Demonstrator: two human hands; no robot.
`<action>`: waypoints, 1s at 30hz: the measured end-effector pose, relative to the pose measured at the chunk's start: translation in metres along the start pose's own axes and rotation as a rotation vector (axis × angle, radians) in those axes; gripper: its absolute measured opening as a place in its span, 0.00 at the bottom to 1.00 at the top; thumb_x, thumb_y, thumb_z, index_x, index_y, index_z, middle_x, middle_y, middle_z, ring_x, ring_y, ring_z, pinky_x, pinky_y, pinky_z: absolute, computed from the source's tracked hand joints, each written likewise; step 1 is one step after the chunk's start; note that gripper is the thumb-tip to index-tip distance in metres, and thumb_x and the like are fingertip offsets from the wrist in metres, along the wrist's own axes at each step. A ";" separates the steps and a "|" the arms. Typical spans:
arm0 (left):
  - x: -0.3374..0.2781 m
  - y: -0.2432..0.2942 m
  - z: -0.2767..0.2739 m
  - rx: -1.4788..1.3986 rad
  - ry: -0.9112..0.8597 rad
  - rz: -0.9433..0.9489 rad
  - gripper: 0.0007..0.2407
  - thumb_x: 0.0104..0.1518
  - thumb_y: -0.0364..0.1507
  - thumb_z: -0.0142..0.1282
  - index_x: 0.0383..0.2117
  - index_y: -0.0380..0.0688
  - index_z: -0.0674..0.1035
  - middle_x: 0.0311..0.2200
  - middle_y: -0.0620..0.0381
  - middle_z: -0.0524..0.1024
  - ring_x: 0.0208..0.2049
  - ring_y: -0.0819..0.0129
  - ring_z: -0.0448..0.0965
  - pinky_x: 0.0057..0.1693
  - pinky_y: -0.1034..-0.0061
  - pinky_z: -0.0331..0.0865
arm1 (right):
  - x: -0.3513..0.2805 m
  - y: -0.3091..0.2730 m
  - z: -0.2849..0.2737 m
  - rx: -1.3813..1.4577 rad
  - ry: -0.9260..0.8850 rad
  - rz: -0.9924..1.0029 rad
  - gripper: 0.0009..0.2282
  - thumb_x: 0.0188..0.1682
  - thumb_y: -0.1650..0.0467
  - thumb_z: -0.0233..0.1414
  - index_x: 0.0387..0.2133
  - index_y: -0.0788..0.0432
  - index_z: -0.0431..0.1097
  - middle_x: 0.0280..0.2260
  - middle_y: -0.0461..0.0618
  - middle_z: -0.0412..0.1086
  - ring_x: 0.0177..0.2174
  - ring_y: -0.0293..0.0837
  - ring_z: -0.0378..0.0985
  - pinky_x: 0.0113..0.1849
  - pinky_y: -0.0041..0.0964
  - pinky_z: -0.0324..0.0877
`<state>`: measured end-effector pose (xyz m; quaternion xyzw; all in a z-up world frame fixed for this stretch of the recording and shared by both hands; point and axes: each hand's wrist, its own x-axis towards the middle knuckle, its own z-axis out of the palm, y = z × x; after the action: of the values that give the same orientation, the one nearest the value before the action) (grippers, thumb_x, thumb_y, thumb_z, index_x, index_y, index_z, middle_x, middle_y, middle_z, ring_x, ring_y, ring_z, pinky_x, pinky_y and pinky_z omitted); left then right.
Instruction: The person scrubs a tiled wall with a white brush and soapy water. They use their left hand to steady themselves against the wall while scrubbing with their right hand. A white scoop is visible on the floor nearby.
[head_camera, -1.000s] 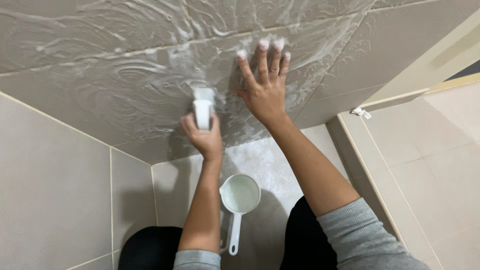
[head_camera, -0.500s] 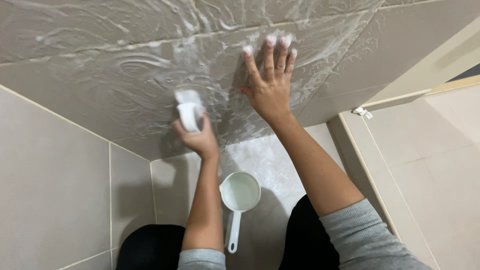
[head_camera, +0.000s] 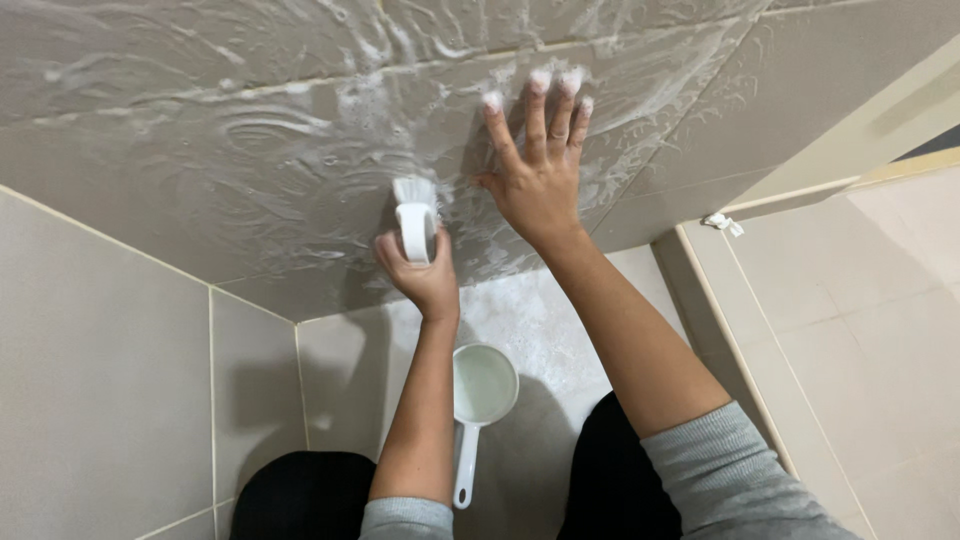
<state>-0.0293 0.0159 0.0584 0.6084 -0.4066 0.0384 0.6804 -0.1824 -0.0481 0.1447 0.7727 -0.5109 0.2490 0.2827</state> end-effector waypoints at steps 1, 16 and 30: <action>-0.010 -0.009 -0.001 0.000 -0.003 0.000 0.17 0.44 0.23 0.70 0.30 0.33 0.69 0.30 0.43 0.68 0.35 0.43 0.69 0.46 0.56 0.64 | -0.001 0.001 0.000 0.000 -0.002 0.002 0.57 0.42 0.44 0.78 0.74 0.42 0.41 0.71 0.62 0.23 0.68 0.72 0.21 0.67 0.80 0.34; -0.030 -0.062 -0.001 -0.018 0.193 -0.177 0.14 0.46 0.22 0.71 0.29 0.37 0.71 0.27 0.46 0.71 0.28 0.53 0.74 0.39 0.62 0.69 | -0.002 0.005 0.002 0.013 0.005 0.003 0.56 0.43 0.44 0.79 0.73 0.40 0.42 0.71 0.62 0.26 0.68 0.70 0.21 0.67 0.79 0.34; -0.054 -0.062 0.020 -0.031 0.185 -0.383 0.18 0.46 0.28 0.73 0.38 0.34 0.75 0.30 0.44 0.78 0.29 0.58 0.79 0.38 0.64 0.73 | -0.003 0.001 0.005 0.019 0.047 -0.024 0.56 0.42 0.46 0.81 0.73 0.41 0.43 0.70 0.63 0.26 0.68 0.72 0.24 0.67 0.81 0.37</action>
<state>-0.0419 0.0066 -0.0246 0.6580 -0.2200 -0.0421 0.7189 -0.1842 -0.0503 0.1396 0.7754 -0.4924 0.2682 0.2903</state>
